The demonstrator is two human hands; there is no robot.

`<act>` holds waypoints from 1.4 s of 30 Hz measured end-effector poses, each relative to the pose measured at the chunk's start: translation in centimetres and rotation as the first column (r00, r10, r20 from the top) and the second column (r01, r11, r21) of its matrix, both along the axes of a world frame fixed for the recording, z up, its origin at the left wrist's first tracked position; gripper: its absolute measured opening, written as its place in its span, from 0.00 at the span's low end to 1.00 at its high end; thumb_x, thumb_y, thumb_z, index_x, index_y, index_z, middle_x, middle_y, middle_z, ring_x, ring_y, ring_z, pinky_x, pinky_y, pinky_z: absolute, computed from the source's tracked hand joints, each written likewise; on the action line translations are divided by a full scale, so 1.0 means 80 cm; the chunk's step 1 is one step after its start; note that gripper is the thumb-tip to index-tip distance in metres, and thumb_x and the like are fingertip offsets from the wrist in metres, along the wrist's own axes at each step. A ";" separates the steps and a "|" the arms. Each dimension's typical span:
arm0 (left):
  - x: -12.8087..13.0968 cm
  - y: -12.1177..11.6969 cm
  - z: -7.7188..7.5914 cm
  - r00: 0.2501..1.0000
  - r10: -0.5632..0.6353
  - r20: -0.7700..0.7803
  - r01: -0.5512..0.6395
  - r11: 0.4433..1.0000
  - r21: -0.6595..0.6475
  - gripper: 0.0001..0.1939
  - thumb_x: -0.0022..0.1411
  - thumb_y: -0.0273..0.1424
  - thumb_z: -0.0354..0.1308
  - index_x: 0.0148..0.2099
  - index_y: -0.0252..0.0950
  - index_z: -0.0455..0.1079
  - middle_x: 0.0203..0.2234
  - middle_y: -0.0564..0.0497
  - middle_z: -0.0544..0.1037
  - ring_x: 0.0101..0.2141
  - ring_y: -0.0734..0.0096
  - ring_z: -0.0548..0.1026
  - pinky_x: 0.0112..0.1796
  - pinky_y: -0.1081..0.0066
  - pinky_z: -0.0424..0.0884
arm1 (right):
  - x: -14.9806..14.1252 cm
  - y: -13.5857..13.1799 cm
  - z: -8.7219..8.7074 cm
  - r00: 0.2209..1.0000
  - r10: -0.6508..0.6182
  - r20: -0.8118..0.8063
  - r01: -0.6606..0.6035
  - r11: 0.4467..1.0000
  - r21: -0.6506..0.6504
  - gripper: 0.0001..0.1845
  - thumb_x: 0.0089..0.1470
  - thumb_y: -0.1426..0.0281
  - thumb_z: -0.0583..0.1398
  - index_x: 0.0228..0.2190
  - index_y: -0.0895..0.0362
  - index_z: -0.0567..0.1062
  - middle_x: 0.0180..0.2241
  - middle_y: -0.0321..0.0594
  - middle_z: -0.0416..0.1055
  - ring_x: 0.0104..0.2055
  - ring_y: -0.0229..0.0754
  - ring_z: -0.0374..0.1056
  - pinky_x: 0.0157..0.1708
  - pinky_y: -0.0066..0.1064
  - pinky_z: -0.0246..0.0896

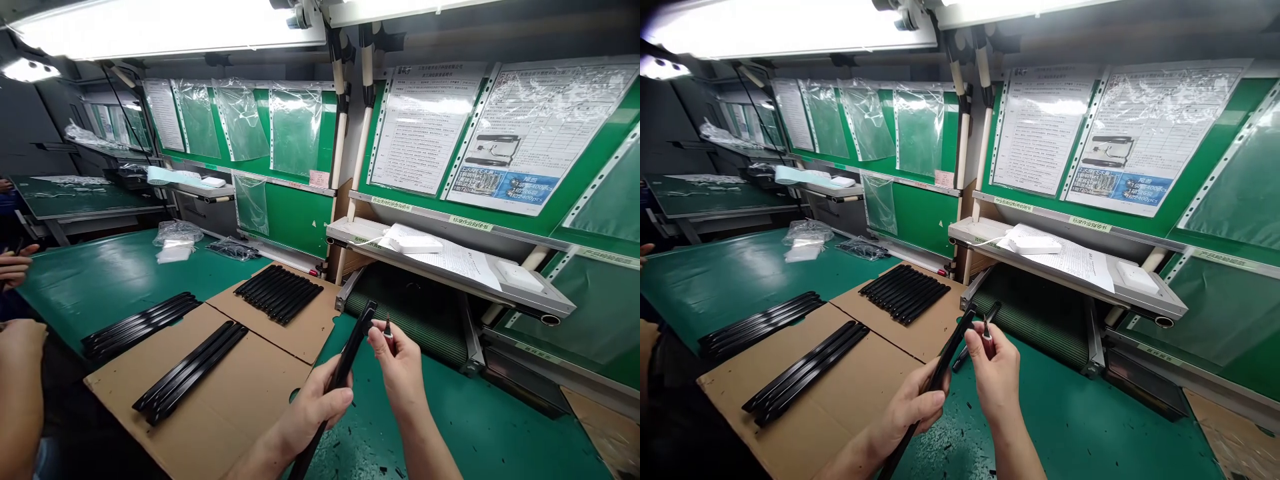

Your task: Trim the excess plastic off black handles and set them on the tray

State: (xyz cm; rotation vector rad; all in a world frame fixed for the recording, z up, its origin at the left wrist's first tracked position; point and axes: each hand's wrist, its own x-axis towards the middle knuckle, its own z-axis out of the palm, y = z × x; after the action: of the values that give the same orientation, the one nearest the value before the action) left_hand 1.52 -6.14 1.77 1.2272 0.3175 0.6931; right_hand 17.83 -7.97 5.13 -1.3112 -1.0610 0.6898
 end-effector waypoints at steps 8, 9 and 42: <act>-0.005 -0.001 0.002 0.998 -0.051 -0.047 0.050 0.999 -0.021 0.21 0.64 0.47 0.51 0.42 0.32 0.68 0.13 0.61 0.57 0.12 0.83 0.51 0.17 0.77 0.48 | -0.007 -0.002 0.007 0.929 0.041 -0.368 -0.036 0.999 0.019 0.27 0.46 0.50 0.67 0.39 0.59 0.77 0.25 0.36 0.69 0.17 0.30 0.51 0.11 0.24 0.43; -0.006 0.000 0.001 0.998 -0.045 -0.048 0.044 0.999 -0.022 0.24 0.67 0.48 0.46 0.44 0.31 0.69 0.13 0.59 0.60 0.12 0.82 0.54 0.17 0.77 0.51 | -0.007 -0.003 0.008 0.912 0.016 -0.410 -0.006 1.000 0.025 0.26 0.46 0.51 0.67 0.37 0.59 0.77 0.27 0.38 0.70 0.17 0.29 0.52 0.10 0.24 0.43; -0.028 0.042 0.016 0.762 0.648 -0.015 -0.646 0.761 0.057 0.12 0.64 0.41 0.54 0.36 0.37 0.62 0.22 0.59 0.60 0.21 0.80 0.57 0.21 0.79 0.55 | -0.048 -0.036 -0.049 0.401 -0.128 0.907 -0.177 0.961 0.214 0.25 0.65 0.60 0.52 0.18 0.56 0.61 0.16 0.31 0.55 0.19 0.34 0.49 0.22 0.31 0.38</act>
State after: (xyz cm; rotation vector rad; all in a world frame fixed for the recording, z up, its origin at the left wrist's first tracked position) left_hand -0.71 -2.78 3.07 1.1700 0.7830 1.2874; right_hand 13.99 -10.86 1.19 -1.4145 -2.0028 -0.3120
